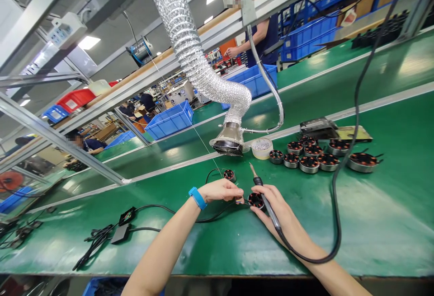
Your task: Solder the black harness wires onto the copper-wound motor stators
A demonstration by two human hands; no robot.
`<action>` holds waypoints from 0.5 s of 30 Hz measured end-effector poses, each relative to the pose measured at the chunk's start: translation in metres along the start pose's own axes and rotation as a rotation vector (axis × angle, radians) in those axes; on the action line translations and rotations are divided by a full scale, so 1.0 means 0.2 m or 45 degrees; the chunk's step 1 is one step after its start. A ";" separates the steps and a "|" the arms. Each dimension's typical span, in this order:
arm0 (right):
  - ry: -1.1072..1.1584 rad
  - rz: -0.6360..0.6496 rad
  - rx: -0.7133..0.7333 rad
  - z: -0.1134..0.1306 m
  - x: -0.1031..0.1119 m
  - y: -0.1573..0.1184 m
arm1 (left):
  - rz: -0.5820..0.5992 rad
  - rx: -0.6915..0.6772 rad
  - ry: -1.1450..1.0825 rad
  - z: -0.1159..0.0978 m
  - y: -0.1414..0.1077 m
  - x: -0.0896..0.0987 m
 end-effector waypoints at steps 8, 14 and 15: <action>-0.010 0.021 -0.009 0.01 0.01 0.01 | -0.097 0.040 -0.266 0.02 0.06 -0.07; -0.009 0.017 0.013 0.02 0.02 0.01 | -0.102 0.027 -0.583 0.07 0.03 -0.10; -0.006 0.011 0.021 0.03 0.02 0.01 | -0.109 0.030 -0.595 0.07 0.03 -0.10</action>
Point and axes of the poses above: each hand's wrist, its own y-axis towards the middle knuckle, its own x-axis out of the back of the hand, z = x × y, the point moved 1 cm from there along y, towards the middle knuckle, and after that the axes turned 3 degrees about y, right-handed, at the moved point
